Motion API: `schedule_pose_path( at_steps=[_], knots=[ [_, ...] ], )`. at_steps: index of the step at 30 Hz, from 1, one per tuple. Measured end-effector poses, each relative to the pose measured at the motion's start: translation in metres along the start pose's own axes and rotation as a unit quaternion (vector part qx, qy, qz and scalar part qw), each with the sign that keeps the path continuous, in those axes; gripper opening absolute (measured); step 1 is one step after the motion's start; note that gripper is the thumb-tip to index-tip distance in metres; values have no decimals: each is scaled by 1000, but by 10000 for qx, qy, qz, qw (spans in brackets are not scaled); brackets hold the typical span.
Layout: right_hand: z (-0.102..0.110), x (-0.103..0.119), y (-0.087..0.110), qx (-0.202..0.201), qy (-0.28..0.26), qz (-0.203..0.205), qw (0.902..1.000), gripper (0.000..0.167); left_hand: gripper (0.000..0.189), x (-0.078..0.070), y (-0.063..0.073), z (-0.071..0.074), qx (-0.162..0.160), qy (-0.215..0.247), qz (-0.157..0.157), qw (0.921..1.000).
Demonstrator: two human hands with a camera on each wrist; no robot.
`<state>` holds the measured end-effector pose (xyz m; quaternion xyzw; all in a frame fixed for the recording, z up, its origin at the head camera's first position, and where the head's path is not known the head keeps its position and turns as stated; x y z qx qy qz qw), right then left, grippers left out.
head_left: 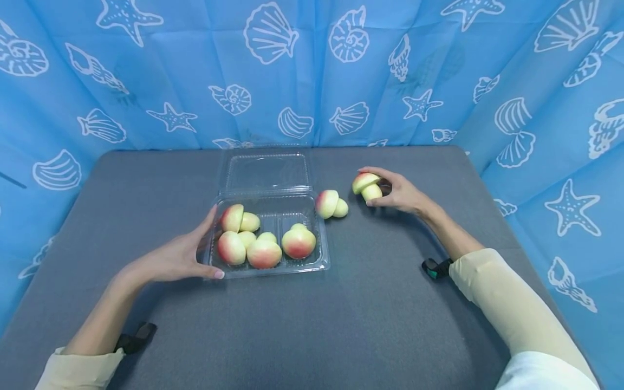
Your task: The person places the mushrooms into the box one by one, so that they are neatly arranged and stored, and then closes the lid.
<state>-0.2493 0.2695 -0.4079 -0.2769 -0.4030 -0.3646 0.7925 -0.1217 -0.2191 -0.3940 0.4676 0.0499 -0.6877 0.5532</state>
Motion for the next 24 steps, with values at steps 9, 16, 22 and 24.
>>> schedule_pose_path(
  at_steps=[9,16,22,24],
  knots=[
    [-7,21,-5,15,-182,191,9997,73,135,1,-2,-2,-54,-52,-24,10000],
    [-19,47,-16,162,-67,551,9983,74,132,0,3,0,-34,-49,-1,10000],
    [-24,63,-21,230,-88,699,9973,77,133,0,1,-1,-74,-128,63,9999],
    [-26,74,-21,314,-90,750,9966,77,133,0,0,-2,-95,-173,69,9998]
  ],
)
Point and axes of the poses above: each hand's wrist, its own y-axis away from the middle knuckle, its own z-axis out of the back of the hand, x = y × z, the point moved 1 cm from there along -y, towards the middle knuckle, and after that the axes turned 11 degrees about z, right-handed, at the moved point
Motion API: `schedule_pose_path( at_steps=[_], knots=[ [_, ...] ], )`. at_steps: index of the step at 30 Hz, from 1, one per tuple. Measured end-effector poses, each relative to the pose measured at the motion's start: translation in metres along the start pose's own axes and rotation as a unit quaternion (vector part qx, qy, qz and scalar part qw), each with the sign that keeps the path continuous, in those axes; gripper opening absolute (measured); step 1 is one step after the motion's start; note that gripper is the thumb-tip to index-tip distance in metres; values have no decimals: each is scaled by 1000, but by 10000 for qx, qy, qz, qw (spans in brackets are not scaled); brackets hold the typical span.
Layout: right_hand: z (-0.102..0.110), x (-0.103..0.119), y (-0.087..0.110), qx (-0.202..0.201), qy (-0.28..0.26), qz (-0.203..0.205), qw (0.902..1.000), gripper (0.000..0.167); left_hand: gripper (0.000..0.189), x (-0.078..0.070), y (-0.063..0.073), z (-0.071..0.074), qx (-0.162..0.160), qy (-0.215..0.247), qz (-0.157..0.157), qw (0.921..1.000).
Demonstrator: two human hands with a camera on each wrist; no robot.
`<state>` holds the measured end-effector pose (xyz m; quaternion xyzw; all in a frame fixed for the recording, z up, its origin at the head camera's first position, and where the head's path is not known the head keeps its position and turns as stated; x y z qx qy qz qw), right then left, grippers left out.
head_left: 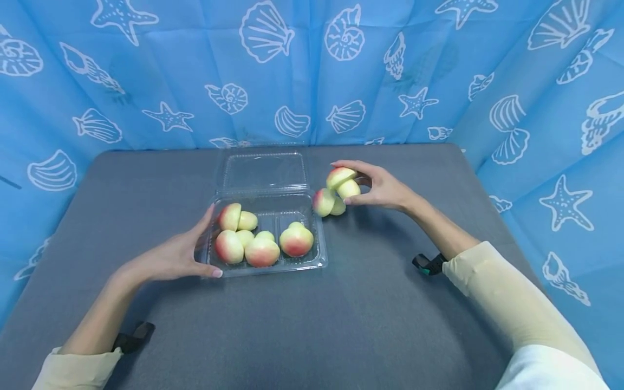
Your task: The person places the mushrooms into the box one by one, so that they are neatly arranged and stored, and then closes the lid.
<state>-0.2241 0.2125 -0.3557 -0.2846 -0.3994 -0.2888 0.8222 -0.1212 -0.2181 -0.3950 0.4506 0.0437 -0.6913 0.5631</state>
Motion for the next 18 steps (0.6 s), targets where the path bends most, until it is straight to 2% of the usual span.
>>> schedule_pose_path(
  at_steps=[5,11,18],
  knots=[
    [-8,29,-7,178,12,108,9998,77,132,2,-1,0,24,8,-48,10000],
    [-19,39,-15,308,56,225,9993,76,133,2,-1,1,49,62,-52,10000],
    [-33,48,-24,369,79,638,9972,76,133,1,0,2,59,-5,-140,9999]
  ],
)
Point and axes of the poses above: each hand's wrist, its own y-axis away from the middle knuckle, its own z-axis out of the back of the hand, x = y × z, the point moved 1 cm from there along -y, towards the middle knuckle, and after that the axes turned 11 degrees about z, right-handed, at the moved point
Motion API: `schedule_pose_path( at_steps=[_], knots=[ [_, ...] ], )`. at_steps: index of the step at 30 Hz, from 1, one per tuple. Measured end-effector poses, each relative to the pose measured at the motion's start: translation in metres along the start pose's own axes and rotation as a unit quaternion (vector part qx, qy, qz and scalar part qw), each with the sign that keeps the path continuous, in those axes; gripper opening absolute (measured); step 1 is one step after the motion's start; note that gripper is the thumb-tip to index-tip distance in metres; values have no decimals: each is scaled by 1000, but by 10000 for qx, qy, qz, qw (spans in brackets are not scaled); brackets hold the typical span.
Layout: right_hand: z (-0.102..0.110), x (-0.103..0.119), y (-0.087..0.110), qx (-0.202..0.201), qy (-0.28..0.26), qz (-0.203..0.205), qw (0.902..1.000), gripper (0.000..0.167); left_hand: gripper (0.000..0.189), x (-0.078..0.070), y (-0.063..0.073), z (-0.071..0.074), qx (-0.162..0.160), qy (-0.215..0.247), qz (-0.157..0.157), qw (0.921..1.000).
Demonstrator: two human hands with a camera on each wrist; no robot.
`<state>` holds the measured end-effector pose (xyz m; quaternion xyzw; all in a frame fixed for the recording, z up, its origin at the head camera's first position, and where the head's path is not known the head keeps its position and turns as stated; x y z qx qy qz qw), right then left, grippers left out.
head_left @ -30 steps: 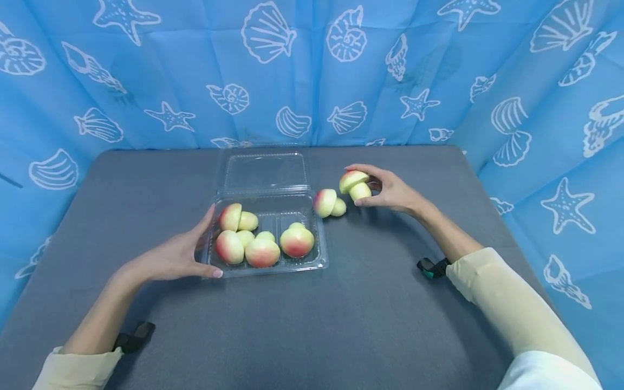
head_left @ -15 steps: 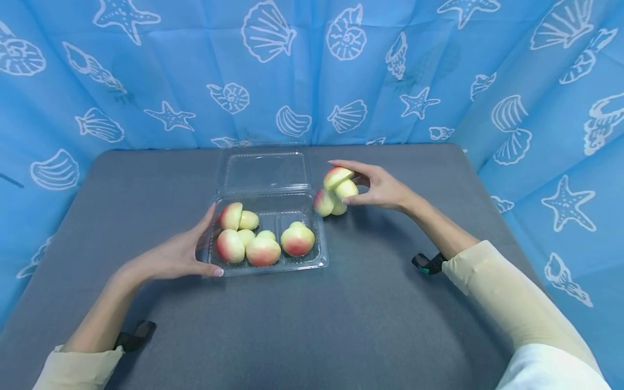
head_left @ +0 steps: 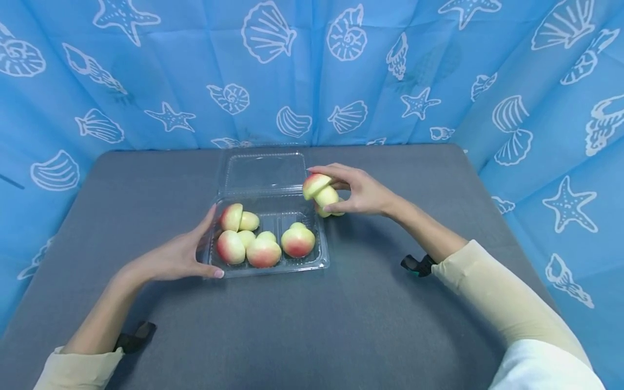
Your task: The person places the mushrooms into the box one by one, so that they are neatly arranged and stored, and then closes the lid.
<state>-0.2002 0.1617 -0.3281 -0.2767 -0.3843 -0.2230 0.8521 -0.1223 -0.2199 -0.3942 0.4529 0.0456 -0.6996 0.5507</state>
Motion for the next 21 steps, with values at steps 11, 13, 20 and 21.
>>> schedule_pose_path(
  at_steps=[11,13,20,21],
  knots=[
    [-13,-34,-13,290,416,206,9985,79,133,1,-2,-1,19,35,-5,10000],
    [-17,-33,-18,325,392,230,9984,79,133,1,0,0,9,-9,-51,10000],
    [-33,-35,-30,381,125,386,9985,76,134,1,-2,0,2,-36,3,10000],
    [-35,-36,-30,386,89,398,9984,76,134,1,-3,-1,-2,-48,16,10000]
  ],
)
Point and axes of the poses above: each hand's wrist, its own y-axis away from the middle knuckle, its own z-axis out of the back of the hand, x = y × z, the point moved 1 cm from there along -y, towards the middle knuckle, and after that the axes turned 11 degrees about z, right-handed, at the moved point
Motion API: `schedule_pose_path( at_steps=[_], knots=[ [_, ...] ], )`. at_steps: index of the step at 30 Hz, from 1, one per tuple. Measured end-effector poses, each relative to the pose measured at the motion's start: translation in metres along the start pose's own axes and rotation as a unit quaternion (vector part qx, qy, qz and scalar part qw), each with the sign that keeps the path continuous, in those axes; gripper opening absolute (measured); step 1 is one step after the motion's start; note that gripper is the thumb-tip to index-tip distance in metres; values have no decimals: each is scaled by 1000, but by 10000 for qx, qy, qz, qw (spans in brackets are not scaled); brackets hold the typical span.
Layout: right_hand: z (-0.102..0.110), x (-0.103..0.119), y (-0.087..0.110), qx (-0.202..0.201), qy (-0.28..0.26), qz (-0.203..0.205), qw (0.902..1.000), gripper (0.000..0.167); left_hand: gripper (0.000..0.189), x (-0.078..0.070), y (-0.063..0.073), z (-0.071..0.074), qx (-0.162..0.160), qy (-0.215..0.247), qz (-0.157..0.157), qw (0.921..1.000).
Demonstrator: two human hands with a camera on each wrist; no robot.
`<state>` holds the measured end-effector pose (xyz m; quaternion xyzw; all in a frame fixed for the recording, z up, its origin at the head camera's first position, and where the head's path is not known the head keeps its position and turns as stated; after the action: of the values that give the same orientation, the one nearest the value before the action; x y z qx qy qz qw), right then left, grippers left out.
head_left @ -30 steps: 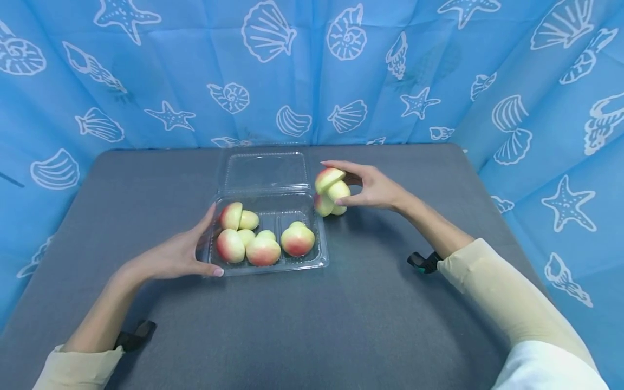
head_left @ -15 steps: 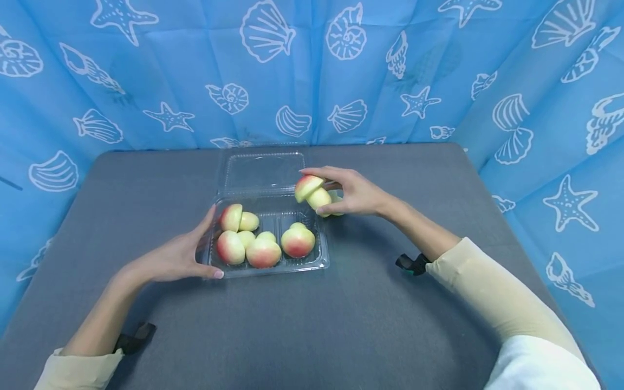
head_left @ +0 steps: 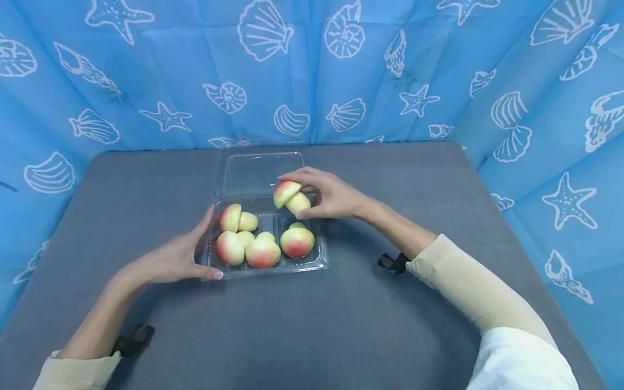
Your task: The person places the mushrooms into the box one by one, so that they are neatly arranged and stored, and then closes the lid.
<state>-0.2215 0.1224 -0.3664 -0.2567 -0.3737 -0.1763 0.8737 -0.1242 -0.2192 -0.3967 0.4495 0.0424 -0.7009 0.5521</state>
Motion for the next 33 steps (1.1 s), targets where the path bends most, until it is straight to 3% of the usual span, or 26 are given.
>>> schedule_pose_path(
  at_steps=[10,16,21,33],
  knots=[
    [-16,1,-10,294,391,27,9988,79,134,-1,3,2,11,57,-9,10000],
    [-26,-1,-13,351,260,115,9990,77,133,-2,5,1,-5,79,-34,10000],
    [-31,-3,-12,452,325,-56,9984,77,134,0,1,-1,-33,12,-1,10000],
    [-38,1,-18,634,1360,-282,9883,72,132,-2,3,0,74,141,-9,9999]
  ],
)
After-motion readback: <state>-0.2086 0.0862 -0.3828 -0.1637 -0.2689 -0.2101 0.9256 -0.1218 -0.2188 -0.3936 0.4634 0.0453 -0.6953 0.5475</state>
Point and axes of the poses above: each hand's wrist, its own y-axis away from the middle knuckle, its own z-axis out of the back of the hand, x = y × z, the point moved 1 cm from there along -y, towards the middle knuckle, and after that the axes turned 11 degrees about z, right-handed, at the moved point
